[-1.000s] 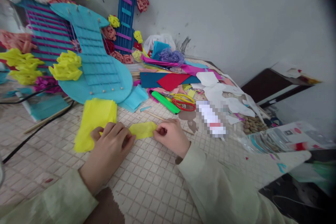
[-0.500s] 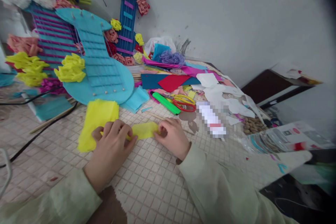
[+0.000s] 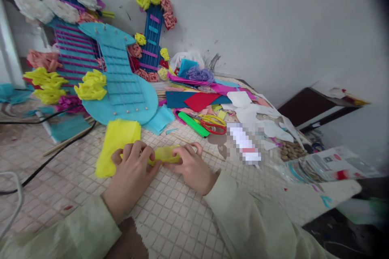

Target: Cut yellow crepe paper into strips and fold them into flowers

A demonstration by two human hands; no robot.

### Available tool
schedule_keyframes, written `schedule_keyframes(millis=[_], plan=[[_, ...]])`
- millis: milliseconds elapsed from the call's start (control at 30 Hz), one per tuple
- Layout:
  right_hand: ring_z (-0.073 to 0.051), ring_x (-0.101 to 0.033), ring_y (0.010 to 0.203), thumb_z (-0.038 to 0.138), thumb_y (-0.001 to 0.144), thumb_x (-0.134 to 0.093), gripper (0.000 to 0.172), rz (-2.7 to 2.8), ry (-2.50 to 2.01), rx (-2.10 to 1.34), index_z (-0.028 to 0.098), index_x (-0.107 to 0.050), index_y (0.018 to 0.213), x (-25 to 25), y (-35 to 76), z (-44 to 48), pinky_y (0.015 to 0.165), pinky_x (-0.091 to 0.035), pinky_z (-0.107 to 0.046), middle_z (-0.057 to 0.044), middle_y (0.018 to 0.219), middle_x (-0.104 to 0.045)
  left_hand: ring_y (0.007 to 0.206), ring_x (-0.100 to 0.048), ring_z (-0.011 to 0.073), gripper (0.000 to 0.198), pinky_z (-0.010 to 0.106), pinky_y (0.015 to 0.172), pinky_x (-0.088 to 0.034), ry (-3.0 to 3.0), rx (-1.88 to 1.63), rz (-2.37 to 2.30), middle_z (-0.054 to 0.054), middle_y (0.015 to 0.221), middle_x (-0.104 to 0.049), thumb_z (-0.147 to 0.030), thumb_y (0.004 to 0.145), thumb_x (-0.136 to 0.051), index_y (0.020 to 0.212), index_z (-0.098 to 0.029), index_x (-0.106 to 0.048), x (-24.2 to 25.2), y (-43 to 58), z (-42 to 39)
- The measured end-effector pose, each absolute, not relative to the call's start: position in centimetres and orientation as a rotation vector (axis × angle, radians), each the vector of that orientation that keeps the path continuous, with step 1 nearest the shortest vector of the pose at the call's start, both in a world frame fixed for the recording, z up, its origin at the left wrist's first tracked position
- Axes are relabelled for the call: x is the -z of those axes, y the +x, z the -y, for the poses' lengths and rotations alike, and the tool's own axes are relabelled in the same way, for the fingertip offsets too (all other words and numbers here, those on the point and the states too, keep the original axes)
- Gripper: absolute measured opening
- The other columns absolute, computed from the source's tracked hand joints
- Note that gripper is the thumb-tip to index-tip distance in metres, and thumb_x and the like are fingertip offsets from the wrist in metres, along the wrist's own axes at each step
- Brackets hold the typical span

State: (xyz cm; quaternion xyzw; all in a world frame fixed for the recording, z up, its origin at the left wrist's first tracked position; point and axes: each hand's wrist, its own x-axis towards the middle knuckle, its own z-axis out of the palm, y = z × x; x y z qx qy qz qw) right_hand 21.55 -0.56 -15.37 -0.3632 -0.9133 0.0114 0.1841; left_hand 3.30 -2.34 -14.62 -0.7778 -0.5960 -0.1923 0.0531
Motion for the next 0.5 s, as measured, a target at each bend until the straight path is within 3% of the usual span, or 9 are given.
schedule_keyframes(millis=[167, 333, 500], plan=[[-0.019, -0.039, 0.092, 0.013, 0.086, -0.048, 0.031, 2.546, -1.094, -0.075, 0.038, -0.064, 0.095, 15.5, 21.7, 0.6, 0.082, -0.018, -0.043, -0.001, 0.095, -0.051, 0.080, -0.045, 0.0254, 0.012, 0.042, 0.071, -0.034, -2.346, 0.586, 1.836, 0.007, 0.085, -0.052, -0.031, 0.076, -0.050, 0.073, -0.020, -0.052, 14.7, 3.2, 2.3], [-0.019, -0.039, 0.090, 0.008, 0.075, -0.058, 0.025, 2.445, -1.166, -0.070, 0.030, -0.068, 0.076, 15.3, 22.2, 0.7, 0.080, -0.019, -0.042, -0.001, 0.089, -0.052, 0.080, -0.045, 0.0259, 0.012, 0.043, 0.072, -0.033, -2.366, 0.575, 1.843, 0.007, 0.084, -0.051, -0.030, 0.076, -0.050, 0.073, -0.019, -0.053, 14.5, 3.2, 2.3], [-0.018, -0.039, 0.088, 0.009, 0.075, -0.060, 0.020, 2.357, -1.185, -0.070, 0.027, -0.069, 0.068, 15.2, 23.0, 0.7, 0.081, -0.019, -0.041, 0.000, 0.081, -0.055, 0.080, -0.045, 0.0256, 0.012, 0.044, 0.073, -0.032, -2.371, 0.586, 1.849, 0.006, 0.084, -0.051, -0.031, 0.076, -0.050, 0.073, -0.019, -0.052, 14.4, 3.3, 2.3]])
